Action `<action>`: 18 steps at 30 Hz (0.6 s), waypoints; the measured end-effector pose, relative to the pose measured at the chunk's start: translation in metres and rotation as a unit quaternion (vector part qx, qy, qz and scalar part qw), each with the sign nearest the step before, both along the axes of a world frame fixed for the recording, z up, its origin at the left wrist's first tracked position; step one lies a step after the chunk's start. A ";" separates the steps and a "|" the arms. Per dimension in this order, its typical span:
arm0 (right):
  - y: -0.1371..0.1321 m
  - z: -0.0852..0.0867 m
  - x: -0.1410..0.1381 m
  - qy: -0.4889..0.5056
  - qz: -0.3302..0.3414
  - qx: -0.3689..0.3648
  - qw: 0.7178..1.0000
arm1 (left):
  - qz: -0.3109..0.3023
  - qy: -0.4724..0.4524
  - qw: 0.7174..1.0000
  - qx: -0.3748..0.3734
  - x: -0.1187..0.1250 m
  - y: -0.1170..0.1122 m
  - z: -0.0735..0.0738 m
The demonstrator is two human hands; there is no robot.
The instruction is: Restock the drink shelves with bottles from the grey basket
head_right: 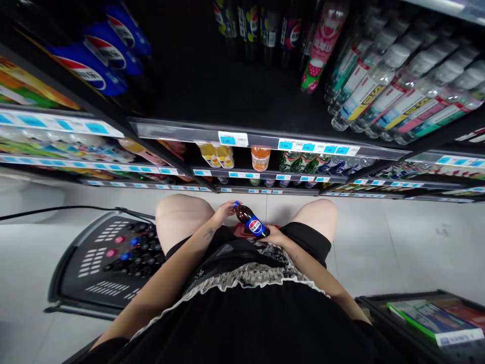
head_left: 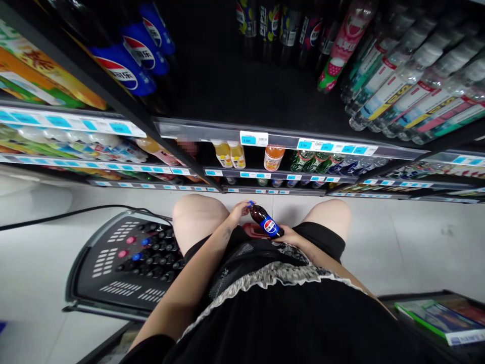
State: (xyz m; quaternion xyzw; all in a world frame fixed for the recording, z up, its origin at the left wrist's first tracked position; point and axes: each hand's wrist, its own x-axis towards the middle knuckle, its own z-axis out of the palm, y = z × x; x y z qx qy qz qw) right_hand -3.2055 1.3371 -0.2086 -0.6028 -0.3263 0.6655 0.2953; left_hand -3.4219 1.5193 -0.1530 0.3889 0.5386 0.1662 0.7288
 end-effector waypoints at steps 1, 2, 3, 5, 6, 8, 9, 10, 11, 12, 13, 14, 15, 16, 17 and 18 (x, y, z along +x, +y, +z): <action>0.000 -0.001 0.000 -0.003 -0.005 0.006 1.000 | -0.002 0.003 1.000 -0.002 0.000 0.000 0.001; 0.000 -0.003 0.000 -0.007 -0.009 0.011 1.000 | -0.004 0.006 1.000 -0.003 0.001 0.000 0.002; 0.000 -0.004 0.000 -0.008 -0.013 0.017 1.000 | -0.005 0.008 1.000 -0.004 0.001 0.001 0.002; -0.001 -0.005 0.000 -0.007 -0.013 0.022 1.000 | -0.007 0.011 1.000 -0.004 0.001 0.000 0.003; -0.001 -0.007 0.000 -0.004 -0.010 0.022 1.000 | -0.007 0.013 1.000 -0.003 0.001 0.000 0.003; -0.002 -0.010 0.001 0.000 -0.004 0.022 1.000 | -0.009 0.015 1.000 0.000 0.002 0.000 0.003; -0.002 -0.012 0.002 0.001 0.000 0.021 1.000 | -0.010 0.016 1.000 0.001 0.002 0.000 0.003; -0.002 -0.014 0.002 0.002 0.002 0.020 1.000 | -0.012 0.017 1.000 0.002 0.002 -0.001 0.003; -0.003 -0.017 0.002 0.001 0.004 0.018 1.000 | -0.013 0.018 1.000 0.003 0.002 -0.001 0.003; -0.003 -0.020 0.002 0.000 0.006 0.017 1.000 | -0.014 0.019 1.000 0.004 0.002 -0.001 0.003; -0.003 -0.022 0.002 -0.002 0.007 0.015 1.000 | -0.015 0.020 1.000 0.005 0.002 -0.001 0.002; -0.003 -0.024 0.002 -0.005 0.007 0.014 1.000 | -0.015 0.021 1.000 0.006 0.002 -0.002 0.002; -0.004 -0.026 0.002 -0.008 0.007 0.013 1.000 | -0.016 0.022 1.000 0.006 0.002 -0.002 0.002; -0.004 -0.027 0.002 -0.011 0.008 0.011 1.000 | -0.017 0.022 1.000 0.006 0.002 -0.001 0.002; -0.004 -0.028 0.002 -0.013 0.008 0.009 1.000 | -0.018 0.023 1.000 0.005 0.002 -0.001 0.001; -0.004 -0.028 0.002 -0.014 0.009 0.007 1.000 | -0.018 0.023 1.000 0.005 0.002 -0.001 0.001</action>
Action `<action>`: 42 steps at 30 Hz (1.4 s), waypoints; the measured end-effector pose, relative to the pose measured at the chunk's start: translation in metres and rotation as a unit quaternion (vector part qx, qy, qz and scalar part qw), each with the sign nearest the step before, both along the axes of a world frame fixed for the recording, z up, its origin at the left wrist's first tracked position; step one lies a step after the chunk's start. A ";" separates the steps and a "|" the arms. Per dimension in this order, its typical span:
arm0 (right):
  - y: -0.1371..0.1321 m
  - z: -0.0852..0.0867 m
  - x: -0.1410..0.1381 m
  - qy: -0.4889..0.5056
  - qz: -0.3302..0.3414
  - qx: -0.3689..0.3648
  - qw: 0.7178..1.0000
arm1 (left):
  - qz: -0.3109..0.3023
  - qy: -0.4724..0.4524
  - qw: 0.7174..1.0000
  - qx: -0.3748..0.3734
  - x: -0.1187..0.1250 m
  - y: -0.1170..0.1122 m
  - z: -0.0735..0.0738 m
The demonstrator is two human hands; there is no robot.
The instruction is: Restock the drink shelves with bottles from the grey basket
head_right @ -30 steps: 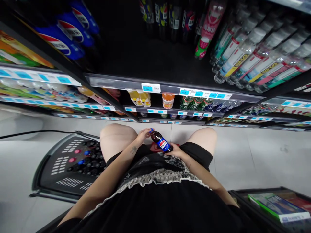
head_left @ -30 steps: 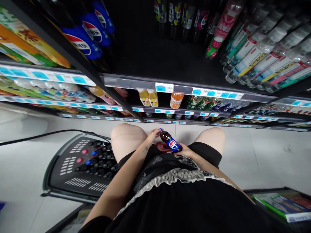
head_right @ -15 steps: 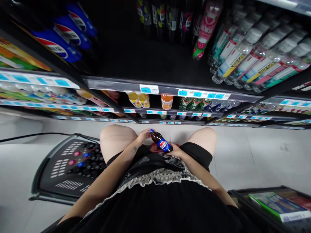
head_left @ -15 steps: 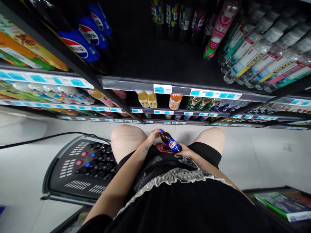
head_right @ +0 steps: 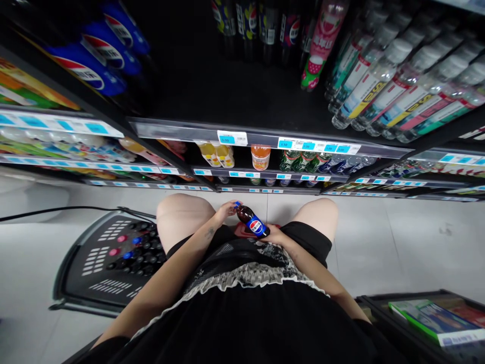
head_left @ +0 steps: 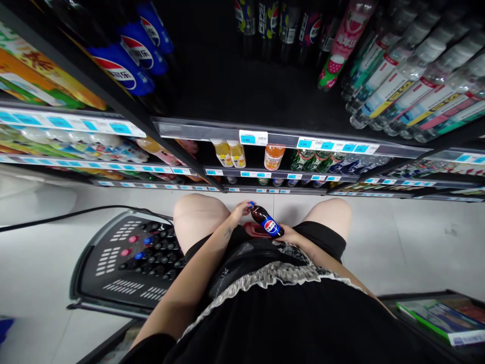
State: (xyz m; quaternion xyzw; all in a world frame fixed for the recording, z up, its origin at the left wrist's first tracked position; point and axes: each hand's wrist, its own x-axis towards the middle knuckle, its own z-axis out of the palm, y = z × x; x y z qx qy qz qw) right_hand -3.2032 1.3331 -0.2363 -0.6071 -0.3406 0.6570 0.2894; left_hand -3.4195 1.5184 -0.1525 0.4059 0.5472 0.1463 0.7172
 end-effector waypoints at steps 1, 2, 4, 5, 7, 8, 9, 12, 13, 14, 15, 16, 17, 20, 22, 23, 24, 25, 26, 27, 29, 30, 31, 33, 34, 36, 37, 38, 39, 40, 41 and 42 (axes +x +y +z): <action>0.000 0.001 0.000 -0.001 0.001 -0.002 1.000 | -0.001 0.000 1.000 0.000 0.000 0.000 -0.001; 0.000 0.002 0.000 -0.001 0.002 -0.004 1.000 | -0.001 0.000 1.000 0.000 0.000 0.001 -0.001; 0.001 0.005 0.001 -0.001 0.003 -0.009 1.000 | -0.003 0.001 1.000 -0.001 0.000 0.002 -0.003; 0.002 0.007 0.001 -0.002 0.003 -0.011 1.000 | -0.003 0.002 1.000 -0.002 0.000 0.002 -0.003; 0.005 0.011 0.000 -0.008 0.001 -0.015 1.000 | -0.003 0.004 1.000 -0.002 0.000 0.002 -0.004; 0.006 0.014 0.000 -0.011 0.000 -0.015 1.000 | -0.002 0.004 1.000 -0.001 0.001 0.001 -0.004; 0.007 0.017 -0.001 -0.015 -0.002 -0.014 1.000 | -0.002 0.004 1.000 0.000 0.001 0.001 -0.004; 0.008 0.033 -0.004 -0.035 -0.014 0.006 0.999 | -0.005 -0.011 1.000 0.007 0.000 0.000 0.000; 0.007 0.041 -0.004 -0.046 -0.023 0.020 0.998 | -0.007 -0.023 1.000 0.012 -0.001 -0.001 0.003; 0.005 0.051 -0.004 -0.057 -0.034 0.039 0.997 | -0.008 -0.039 0.999 0.019 -0.003 -0.002 0.007; 0.003 0.062 -0.003 -0.067 -0.047 0.060 0.995 | -0.010 -0.059 0.998 0.028 -0.005 -0.003 0.012; 0.001 0.074 -0.001 -0.075 -0.060 0.084 0.992 | -0.016 -0.082 0.996 0.037 -0.008 -0.004 0.018; -0.002 0.088 0.003 -0.078 -0.073 0.109 0.988 | -0.026 -0.104 0.993 0.044 -0.011 -0.006 0.026; -0.005 0.134 0.021 -0.073 -0.118 0.182 0.973 | -0.104 -0.154 0.981 0.044 -0.021 -0.019 0.054; 0.001 0.167 0.037 -0.079 -0.153 0.243 0.955 | -0.197 -0.176 0.964 0.018 -0.024 -0.031 0.077; 0.006 0.184 0.045 -0.094 -0.169 0.271 0.943 | -0.256 -0.187 0.948 0.000 -0.024 -0.037 0.089; 0.012 0.202 0.051 -0.117 -0.184 0.295 0.930 | -0.320 -0.195 0.927 -0.010 -0.024 -0.042 0.100; 0.018 0.219 0.056 -0.142 -0.202 0.316 0.916 | -0.381 -0.198 0.903 -0.008 -0.022 -0.047 0.111; 0.024 0.236 0.059 -0.159 -0.220 0.332 0.903 | -0.431 -0.192 0.882 0.010 -0.020 -0.050 0.121; 0.030 0.252 0.059 -0.168 -0.232 0.341 0.895 | -0.466 -0.179 0.865 0.045 -0.018 -0.052 0.130; 0.037 0.280 0.054 -0.169 -0.249 0.349 0.888 | -0.479 -0.136 0.855 0.148 -0.014 -0.048 0.146; 0.040 0.291 0.048 -0.165 -0.253 0.349 0.887 | -0.451 -0.112 0.862 0.200 -0.012 -0.043 0.153; 0.042 0.301 0.042 -0.160 -0.256 0.349 0.887 | -0.415 -0.091 0.871 0.247 -0.011 -0.036 0.162; 0.045 0.318 0.029 -0.149 -0.252 0.354 0.888 | -0.324 -0.071 0.888 0.319 -0.009 -0.020 0.185; 0.045 0.325 0.023 -0.144 -0.244 0.360 0.889 | -0.277 -0.076 0.895 0.342 -0.008 -0.012 0.200; 0.046 0.338 0.012 -0.139 -0.224 0.380 0.886 | -0.195 -0.116 0.901 0.369 -0.005 0.000 0.233; 0.047 0.343 0.008 -0.141 -0.212 0.391 0.884 | -0.163 -0.145 0.901 0.375 -0.003 0.003 0.251; 0.047 0.348 0.005 -0.144 -0.202 0.401 0.882 | -0.138 -0.172 0.899 0.379 0.000 0.004 0.267; 0.047 0.353 0.001 -0.148 -0.194 0.409 0.879 | -0.119 -0.199 0.895 0.381 0.003 0.003 0.281; 0.047 0.357 -0.002 -0.152 -0.186 0.414 0.878 | -0.106 -0.225 0.889 0.384 0.008 0.001 0.293; 0.048 0.360 -0.004 -0.155 -0.178 0.416 0.878 | -0.098 -0.249 0.883 0.385 0.012 -0.002 0.301; 0.048 0.363 -0.007 -0.157 -0.171 0.418 0.878 | -0.093 -0.270 0.878 0.385 0.018 -0.005 0.307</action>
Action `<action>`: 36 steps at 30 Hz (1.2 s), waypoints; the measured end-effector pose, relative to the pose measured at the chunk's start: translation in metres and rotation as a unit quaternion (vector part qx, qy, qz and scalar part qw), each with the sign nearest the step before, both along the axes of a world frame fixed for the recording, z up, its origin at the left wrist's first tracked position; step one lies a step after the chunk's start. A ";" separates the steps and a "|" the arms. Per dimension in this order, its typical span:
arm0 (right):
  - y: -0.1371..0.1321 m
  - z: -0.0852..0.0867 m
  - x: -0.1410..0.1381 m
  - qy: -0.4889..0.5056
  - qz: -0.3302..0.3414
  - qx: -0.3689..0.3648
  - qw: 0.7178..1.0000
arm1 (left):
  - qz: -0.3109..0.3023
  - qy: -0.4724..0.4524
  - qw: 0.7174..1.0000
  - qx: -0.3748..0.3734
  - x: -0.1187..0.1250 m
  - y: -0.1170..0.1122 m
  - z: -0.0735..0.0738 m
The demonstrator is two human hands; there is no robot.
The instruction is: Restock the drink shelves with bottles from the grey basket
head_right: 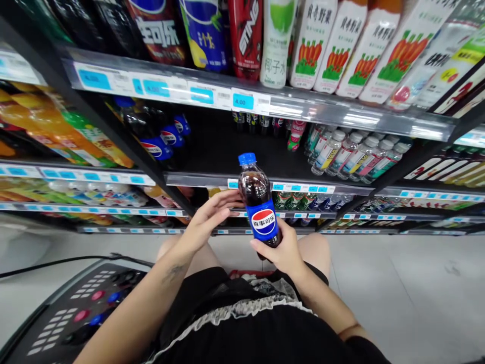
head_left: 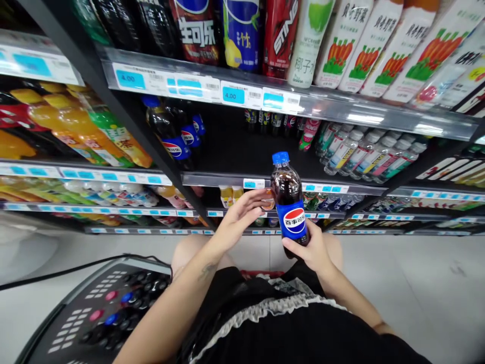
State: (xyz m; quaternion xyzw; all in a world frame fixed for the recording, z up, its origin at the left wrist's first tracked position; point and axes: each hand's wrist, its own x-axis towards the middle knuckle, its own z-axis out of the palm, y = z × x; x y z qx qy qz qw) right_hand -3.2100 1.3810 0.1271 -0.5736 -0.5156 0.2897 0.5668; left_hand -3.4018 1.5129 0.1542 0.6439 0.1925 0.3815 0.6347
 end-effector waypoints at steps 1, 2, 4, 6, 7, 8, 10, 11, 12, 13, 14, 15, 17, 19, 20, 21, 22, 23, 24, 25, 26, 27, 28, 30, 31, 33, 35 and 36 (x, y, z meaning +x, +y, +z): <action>0.000 0.003 -0.002 -0.004 0.006 0.000 1.000 | -0.007 -0.015 1.000 -0.002 0.005 -0.004 0.002; 0.000 0.005 -0.004 -0.008 0.013 -0.001 1.000 | -0.013 -0.025 1.000 -0.003 0.011 -0.008 0.002; 0.000 0.008 -0.007 -0.012 0.019 -0.002 1.000 | -0.016 -0.031 0.999 -0.006 0.020 -0.014 -0.002; -0.001 0.010 -0.009 -0.014 0.019 -0.004 1.000 | -0.005 -0.039 0.999 -0.005 0.025 -0.019 -0.008; -0.002 0.010 -0.010 -0.016 0.019 -0.006 1.000 | 0.001 -0.044 0.999 -0.002 0.026 -0.020 -0.010; -0.003 0.010 -0.010 -0.019 0.019 -0.005 1.000 | 0.005 -0.048 0.999 0.003 0.027 -0.022 -0.012; -0.005 0.010 -0.010 -0.033 0.019 0.002 0.999 | 0.007 -0.050 0.999 0.015 0.025 -0.024 -0.012; -0.006 0.010 -0.010 -0.040 0.018 0.007 0.999 | 0.008 -0.048 0.999 0.022 0.024 -0.026 -0.012; -0.007 0.010 -0.009 -0.048 0.017 0.011 0.999 | 0.010 -0.045 0.999 0.028 0.023 -0.027 -0.011; -0.007 0.009 -0.009 -0.054 0.016 0.015 0.998 | 0.014 -0.043 0.998 0.034 0.023 -0.029 -0.010; -0.008 0.009 -0.008 -0.059 0.016 0.019 0.998 | 0.019 -0.041 0.998 0.041 0.022 -0.030 -0.009; -0.008 0.009 -0.008 -0.061 0.018 0.025 0.998 | 0.024 -0.040 0.998 0.049 0.022 -0.032 -0.009; -0.008 0.007 -0.007 -0.049 0.037 0.041 0.997 | 0.034 -0.038 0.996 0.069 0.021 -0.035 -0.008; -0.008 0.002 -0.007 -0.007 0.077 0.055 0.995 | 0.058 -0.028 0.993 0.103 0.021 -0.038 -0.008; -0.008 -0.002 -0.007 0.026 0.099 0.057 0.993 | 0.076 -0.018 0.989 0.126 0.022 -0.040 -0.007; -0.009 -0.005 -0.007 0.061 0.118 0.054 0.990 | 0.096 -0.007 0.984 0.150 0.022 -0.041 -0.007; -0.010 -0.009 -0.007 0.094 0.133 0.049 0.985 | 0.114 0.003 0.978 0.176 0.022 -0.043 -0.006; -0.011 -0.013 -0.006 0.121 0.143 0.044 0.981 | 0.132 0.010 0.970 0.203 0.022 -0.044 -0.004; -0.012 -0.016 -0.006 0.142 0.150 0.040 0.978 | 0.148 0.015 0.962 0.231 0.022 -0.046 -0.002; -0.013 -0.020 -0.005 0.155 0.156 0.037 0.975 | 0.164 0.017 0.952 0.259 0.022 -0.048 0.000; -0.013 -0.023 -0.003 0.165 0.162 0.036 0.972 | 0.181 0.019 0.940 0.289 0.022 -0.050 0.003; -0.014 -0.026 -0.002 0.172 0.168 0.037 0.970 | 0.199 0.022 0.927 0.318 0.023 -0.052 0.005; -0.014 -0.029 0.000 0.179 0.173 0.037 0.968 | 0.217 0.024 0.912 0.347 0.023 -0.054 0.008; -0.014 -0.036 0.003 0.191 0.183 0.036 0.964 | 0.244 0.033 0.888 0.388 0.024 -0.057 0.013; -0.014 -0.039 0.004 0.196 0.188 0.031 0.962 | 0.251 0.038 0.880 0.401 0.024 -0.059 0.015; -0.014 -0.046 0.006 0.201 0.199 0.013 0.959 | 0.257 0.050 0.872 0.414 0.025 -0.062 0.017; -0.014 -0.053 0.007 0.203 0.199 -0.001 0.959 | 0.258 0.058 0.868 0.420 0.025 -0.064 0.018; -0.014 -0.055 0.008 0.203 0.198 -0.003 0.959 | 0.260 0.060 0.866 0.424 0.026 -0.064 0.018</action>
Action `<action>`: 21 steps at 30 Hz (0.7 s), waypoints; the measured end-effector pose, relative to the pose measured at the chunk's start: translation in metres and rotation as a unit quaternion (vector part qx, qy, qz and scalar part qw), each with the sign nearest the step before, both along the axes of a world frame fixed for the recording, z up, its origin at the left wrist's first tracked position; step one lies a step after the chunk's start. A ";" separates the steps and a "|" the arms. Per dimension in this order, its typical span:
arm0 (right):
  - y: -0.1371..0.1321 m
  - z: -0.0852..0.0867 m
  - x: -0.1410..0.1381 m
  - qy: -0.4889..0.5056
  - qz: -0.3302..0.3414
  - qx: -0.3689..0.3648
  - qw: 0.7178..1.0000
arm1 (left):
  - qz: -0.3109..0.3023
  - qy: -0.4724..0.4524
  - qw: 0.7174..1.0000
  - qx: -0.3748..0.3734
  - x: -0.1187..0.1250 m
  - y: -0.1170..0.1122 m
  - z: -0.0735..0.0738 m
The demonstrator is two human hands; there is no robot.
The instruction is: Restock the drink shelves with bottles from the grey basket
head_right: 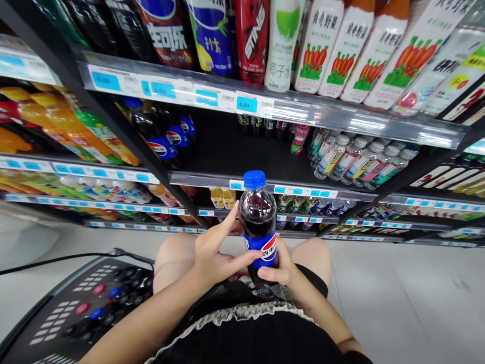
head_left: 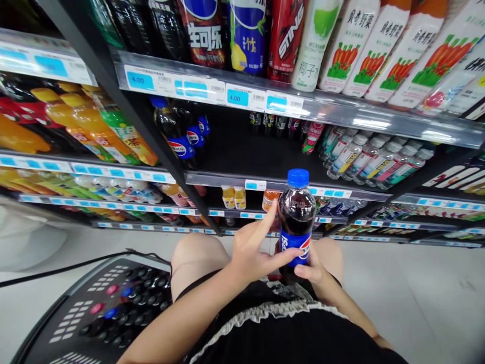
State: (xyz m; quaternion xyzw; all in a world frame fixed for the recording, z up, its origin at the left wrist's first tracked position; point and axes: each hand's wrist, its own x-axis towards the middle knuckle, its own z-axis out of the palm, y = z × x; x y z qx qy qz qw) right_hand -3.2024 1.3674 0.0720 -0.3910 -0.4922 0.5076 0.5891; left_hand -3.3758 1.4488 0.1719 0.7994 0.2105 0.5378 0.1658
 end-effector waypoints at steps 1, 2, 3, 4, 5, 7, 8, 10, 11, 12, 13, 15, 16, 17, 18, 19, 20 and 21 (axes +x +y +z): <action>0.000 -0.002 0.001 0.000 0.000 0.003 1.000 | 0.001 0.002 1.000 0.003 0.001 0.000 -0.001; 0.000 -0.004 0.002 0.001 0.000 0.009 1.000 | 0.001 0.004 1.000 0.004 0.001 0.000 -0.001; -0.001 -0.006 0.003 0.002 0.001 0.018 1.000 | 0.000 0.004 1.000 0.005 0.002 0.000 -0.002; -0.001 -0.007 0.004 0.002 0.001 0.029 1.000 | -0.002 0.004 1.000 0.004 0.002 0.000 -0.003; -0.002 -0.008 0.006 -0.001 -0.002 0.040 0.999 | -0.006 0.003 1.000 0.003 0.002 0.000 -0.004; -0.002 -0.008 0.009 -0.013 -0.017 0.060 0.998 | -0.020 0.001 1.000 -0.017 0.004 -0.001 -0.006; -0.002 -0.007 0.011 -0.024 -0.030 0.067 0.997 | -0.032 0.002 0.999 -0.042 0.004 -0.001 -0.008; 0.000 -0.005 0.012 -0.077 -0.064 0.079 0.992 | -0.062 0.011 0.989 -0.134 0.007 -0.002 -0.016; 0.002 -0.005 0.011 -0.122 -0.083 0.087 0.985 | -0.077 0.020 0.978 -0.195 0.009 -0.003 -0.022; 0.004 -0.006 0.010 -0.174 -0.105 0.092 0.975 | -0.088 0.028 0.961 -0.260 0.011 -0.004 -0.031; 0.006 -0.009 0.008 -0.227 -0.123 0.093 0.962 | -0.094 0.032 0.942 -0.321 0.014 -0.004 -0.041; 0.009 -0.021 0.005 -0.299 -0.131 0.070 0.943 | -0.084 0.026 0.908 -0.410 0.017 -0.003 -0.066; 0.010 -0.030 0.003 -0.315 -0.121 0.047 0.940 | -0.074 0.018 0.898 -0.434 0.018 -0.001 -0.080; 0.010 -0.042 0.003 -0.323 -0.096 0.019 0.941 | -0.063 0.012 0.894 -0.444 0.017 0.002 -0.094; 0.008 -0.055 0.005 -0.334 -0.075 -0.004 0.940 | -0.054 0.011 0.894 -0.444 0.015 0.006 -0.106; 0.004 -0.069 0.008 -0.358 -0.057 -0.025 0.932 | -0.043 0.013 0.898 -0.438 0.012 0.010 -0.116; -0.002 -0.085 0.014 -0.405 -0.038 -0.048 0.912 | -0.030 0.017 0.902 -0.430 0.008 0.016 -0.122; -0.009 -0.101 0.021 -0.468 -0.028 -0.098 0.878 | -0.014 0.018 0.906 -0.423 0.004 0.023 -0.125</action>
